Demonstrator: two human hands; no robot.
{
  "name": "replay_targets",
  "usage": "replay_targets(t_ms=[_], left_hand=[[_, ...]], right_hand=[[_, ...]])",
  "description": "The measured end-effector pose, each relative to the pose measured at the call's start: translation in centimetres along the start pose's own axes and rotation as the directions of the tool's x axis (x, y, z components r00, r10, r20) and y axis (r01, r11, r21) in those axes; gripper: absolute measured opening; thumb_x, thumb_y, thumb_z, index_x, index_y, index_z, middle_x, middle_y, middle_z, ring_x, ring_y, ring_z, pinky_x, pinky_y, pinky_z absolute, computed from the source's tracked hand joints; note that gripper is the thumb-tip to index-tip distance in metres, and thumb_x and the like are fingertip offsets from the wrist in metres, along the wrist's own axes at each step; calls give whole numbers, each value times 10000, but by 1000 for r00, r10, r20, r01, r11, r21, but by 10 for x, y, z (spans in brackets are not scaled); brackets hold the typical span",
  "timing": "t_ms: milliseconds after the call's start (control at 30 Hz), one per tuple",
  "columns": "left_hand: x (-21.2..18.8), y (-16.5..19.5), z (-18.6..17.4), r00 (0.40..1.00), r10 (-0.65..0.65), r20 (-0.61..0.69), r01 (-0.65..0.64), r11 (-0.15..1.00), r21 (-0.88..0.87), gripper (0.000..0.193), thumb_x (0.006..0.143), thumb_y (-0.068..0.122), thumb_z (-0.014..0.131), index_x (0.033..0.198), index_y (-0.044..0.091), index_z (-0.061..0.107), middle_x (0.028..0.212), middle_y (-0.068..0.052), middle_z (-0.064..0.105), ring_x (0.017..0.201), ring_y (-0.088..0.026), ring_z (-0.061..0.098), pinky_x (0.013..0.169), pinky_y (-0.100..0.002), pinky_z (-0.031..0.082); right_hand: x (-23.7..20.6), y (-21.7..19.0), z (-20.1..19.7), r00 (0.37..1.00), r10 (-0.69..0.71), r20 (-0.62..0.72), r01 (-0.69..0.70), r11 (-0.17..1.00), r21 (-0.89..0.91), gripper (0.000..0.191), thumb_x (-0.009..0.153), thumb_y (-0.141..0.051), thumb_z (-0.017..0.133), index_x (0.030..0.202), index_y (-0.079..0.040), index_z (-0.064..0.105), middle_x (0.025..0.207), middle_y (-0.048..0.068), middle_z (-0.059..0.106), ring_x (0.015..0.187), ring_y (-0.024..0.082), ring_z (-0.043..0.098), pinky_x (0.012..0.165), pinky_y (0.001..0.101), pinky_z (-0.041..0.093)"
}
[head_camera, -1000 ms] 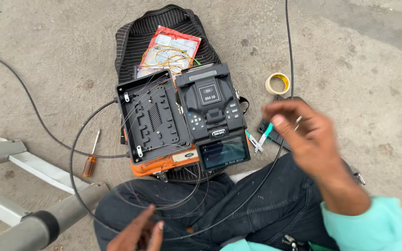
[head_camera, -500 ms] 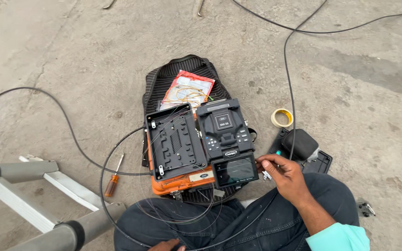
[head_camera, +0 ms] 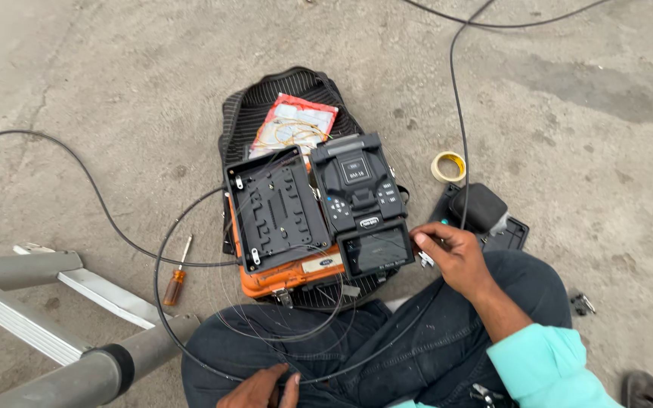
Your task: The person sits on the ground with a fiber optic fusion splicing kit, handles a fiber cleaver and fiber strands, places fibers into the fusion splicer and operates it, wipes components with a tissue, and finally packs the splicer and tools into the orange carrying case.
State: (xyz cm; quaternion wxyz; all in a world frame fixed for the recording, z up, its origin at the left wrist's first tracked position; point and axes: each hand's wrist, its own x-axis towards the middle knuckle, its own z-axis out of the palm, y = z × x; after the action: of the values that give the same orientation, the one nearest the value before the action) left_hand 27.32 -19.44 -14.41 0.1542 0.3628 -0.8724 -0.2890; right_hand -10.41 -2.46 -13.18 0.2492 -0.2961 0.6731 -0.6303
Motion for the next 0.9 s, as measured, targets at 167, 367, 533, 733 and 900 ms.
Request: replay_targets(t_ms=[167,367,533,733,900], left_hand=[[-7,29,-17,992,94,-87,-93,996,14,249,656,215,884,856,86,811,471,-30,646,367,-100,621,376,-283,478],[-17,37,-11,995,57,-84,-55,998,29,183,693,210,859,821,88,812,447,-5,614,368,-92,605,380,-286,469],[-22,43,-4,987,98,-130,-91,994,57,191,718,217,848,848,88,796,483,17,616,390,-79,589,386,-277,454],[-23,53,-2,978,113,-175,-99,992,83,194,729,220,845,862,90,789,497,23,596,395,-81,565,394,-278,442],[-21,55,-1,977,116,-181,-103,991,80,196,730,228,841,869,100,790,486,26,573,398,-86,556,403,-284,438]], right_hand=[[-8,2,-4,999,-32,16,32,999,-11,213,994,-141,665,1066,40,751,916,68,756,868,124,705,785,286,578],[-15,4,-14,995,-76,66,69,993,93,225,1035,-142,619,1109,31,742,946,83,755,893,149,721,811,302,601],[-23,4,-20,995,-55,79,52,998,37,229,1022,-143,623,1143,21,727,968,92,761,905,156,735,814,306,602],[-25,1,-22,994,-49,97,45,998,42,232,1020,-146,621,1157,12,722,982,86,766,920,143,737,832,300,608],[-26,-6,-20,984,-104,142,113,992,-54,297,989,-180,648,1203,19,695,978,89,746,908,148,713,839,309,586]])
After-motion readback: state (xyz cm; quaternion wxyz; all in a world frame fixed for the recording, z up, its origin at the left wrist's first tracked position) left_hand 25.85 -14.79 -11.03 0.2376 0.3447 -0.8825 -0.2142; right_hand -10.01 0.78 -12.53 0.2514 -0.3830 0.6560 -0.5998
